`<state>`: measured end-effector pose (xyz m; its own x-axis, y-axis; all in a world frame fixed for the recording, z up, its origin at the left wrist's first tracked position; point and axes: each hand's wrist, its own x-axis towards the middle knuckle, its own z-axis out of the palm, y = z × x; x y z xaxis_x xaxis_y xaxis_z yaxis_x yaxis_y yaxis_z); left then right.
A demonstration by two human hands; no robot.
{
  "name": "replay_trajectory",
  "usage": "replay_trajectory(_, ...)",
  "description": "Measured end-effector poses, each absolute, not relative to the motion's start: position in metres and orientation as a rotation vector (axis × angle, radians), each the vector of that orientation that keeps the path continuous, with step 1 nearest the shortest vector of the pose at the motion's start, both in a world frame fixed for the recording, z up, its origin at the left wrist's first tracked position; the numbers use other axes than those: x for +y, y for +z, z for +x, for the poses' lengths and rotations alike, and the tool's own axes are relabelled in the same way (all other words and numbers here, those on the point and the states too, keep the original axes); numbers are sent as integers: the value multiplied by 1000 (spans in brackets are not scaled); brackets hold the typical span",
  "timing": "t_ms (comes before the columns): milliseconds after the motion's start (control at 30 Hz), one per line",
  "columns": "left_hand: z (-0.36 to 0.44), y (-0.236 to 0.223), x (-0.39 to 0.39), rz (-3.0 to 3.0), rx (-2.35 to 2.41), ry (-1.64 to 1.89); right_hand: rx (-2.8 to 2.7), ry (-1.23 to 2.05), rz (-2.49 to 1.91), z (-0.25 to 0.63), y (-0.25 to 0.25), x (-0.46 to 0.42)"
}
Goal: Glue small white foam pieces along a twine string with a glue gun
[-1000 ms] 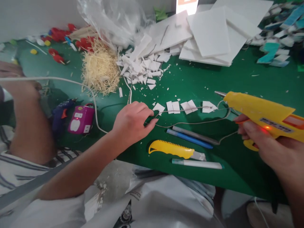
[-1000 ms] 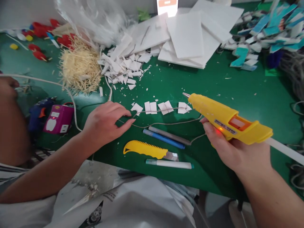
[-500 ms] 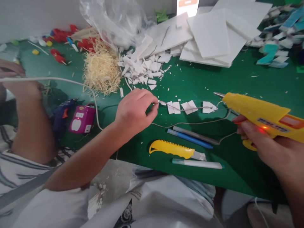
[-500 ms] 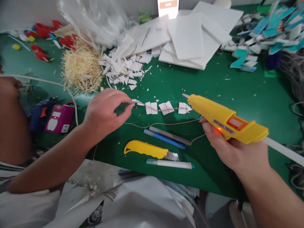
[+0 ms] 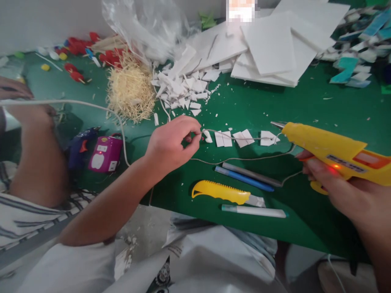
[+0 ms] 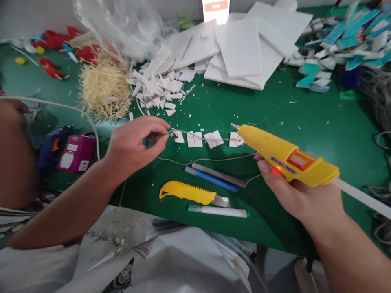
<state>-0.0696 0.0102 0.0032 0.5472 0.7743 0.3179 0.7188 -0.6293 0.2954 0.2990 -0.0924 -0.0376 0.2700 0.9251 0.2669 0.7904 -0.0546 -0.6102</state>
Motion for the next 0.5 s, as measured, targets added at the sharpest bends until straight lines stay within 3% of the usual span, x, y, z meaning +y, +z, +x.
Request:
replay_trajectory(233, -77, -5, 16, 2739, 1012, 555, -1517, 322, -1893, 298, -35, -93)
replay_trajectory(500, -81, 2, 18, 2757, 1201, 388, -1547, 283, -1863, 312, -49, -94)
